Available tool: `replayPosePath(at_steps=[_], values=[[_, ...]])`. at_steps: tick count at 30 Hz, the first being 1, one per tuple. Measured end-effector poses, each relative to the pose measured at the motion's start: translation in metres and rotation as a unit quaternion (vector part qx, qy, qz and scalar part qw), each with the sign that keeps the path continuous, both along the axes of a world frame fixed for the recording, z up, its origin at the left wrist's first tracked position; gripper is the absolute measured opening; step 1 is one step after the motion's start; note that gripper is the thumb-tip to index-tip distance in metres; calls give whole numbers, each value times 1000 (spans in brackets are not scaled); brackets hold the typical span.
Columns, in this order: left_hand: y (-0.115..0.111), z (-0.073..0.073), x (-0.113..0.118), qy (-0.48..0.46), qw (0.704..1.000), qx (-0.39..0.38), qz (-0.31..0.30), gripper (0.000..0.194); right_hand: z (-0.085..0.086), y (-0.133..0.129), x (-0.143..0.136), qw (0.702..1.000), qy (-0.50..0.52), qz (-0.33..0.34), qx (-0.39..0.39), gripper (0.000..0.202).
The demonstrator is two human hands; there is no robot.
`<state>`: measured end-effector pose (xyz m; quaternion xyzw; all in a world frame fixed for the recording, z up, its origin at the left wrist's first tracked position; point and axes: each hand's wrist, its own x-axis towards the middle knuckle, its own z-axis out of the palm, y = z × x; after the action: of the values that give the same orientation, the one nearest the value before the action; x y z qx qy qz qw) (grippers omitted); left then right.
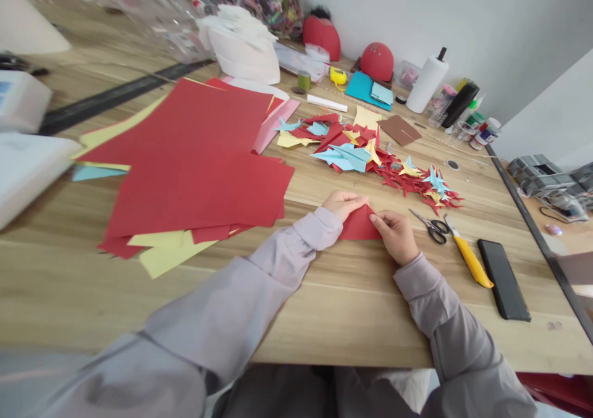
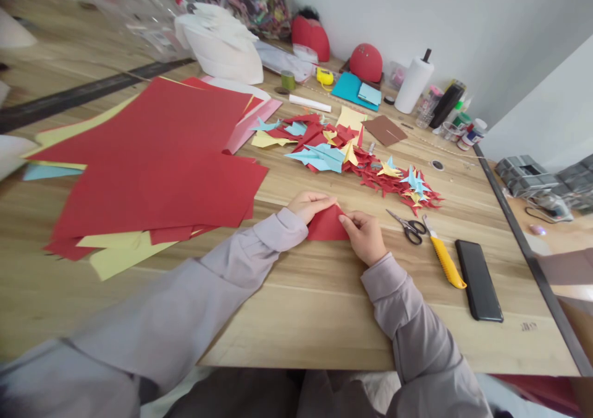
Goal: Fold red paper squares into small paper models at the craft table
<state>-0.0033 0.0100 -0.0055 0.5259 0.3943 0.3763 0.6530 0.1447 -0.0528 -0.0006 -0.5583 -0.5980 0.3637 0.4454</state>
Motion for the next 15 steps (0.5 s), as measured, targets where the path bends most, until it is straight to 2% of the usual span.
replayPosePath(at_steps=[2,7,15], values=[[0,0,0,-7,1000,4,-1,40,0,0,0,1000,2,1,-1,35],[0,-1,2,25,995,92,19,31,-1,1,1,1000,-2,4,11,33],[0,0,2,6,997,67,49,26,0,0,0,1000,-12,8,12,36]])
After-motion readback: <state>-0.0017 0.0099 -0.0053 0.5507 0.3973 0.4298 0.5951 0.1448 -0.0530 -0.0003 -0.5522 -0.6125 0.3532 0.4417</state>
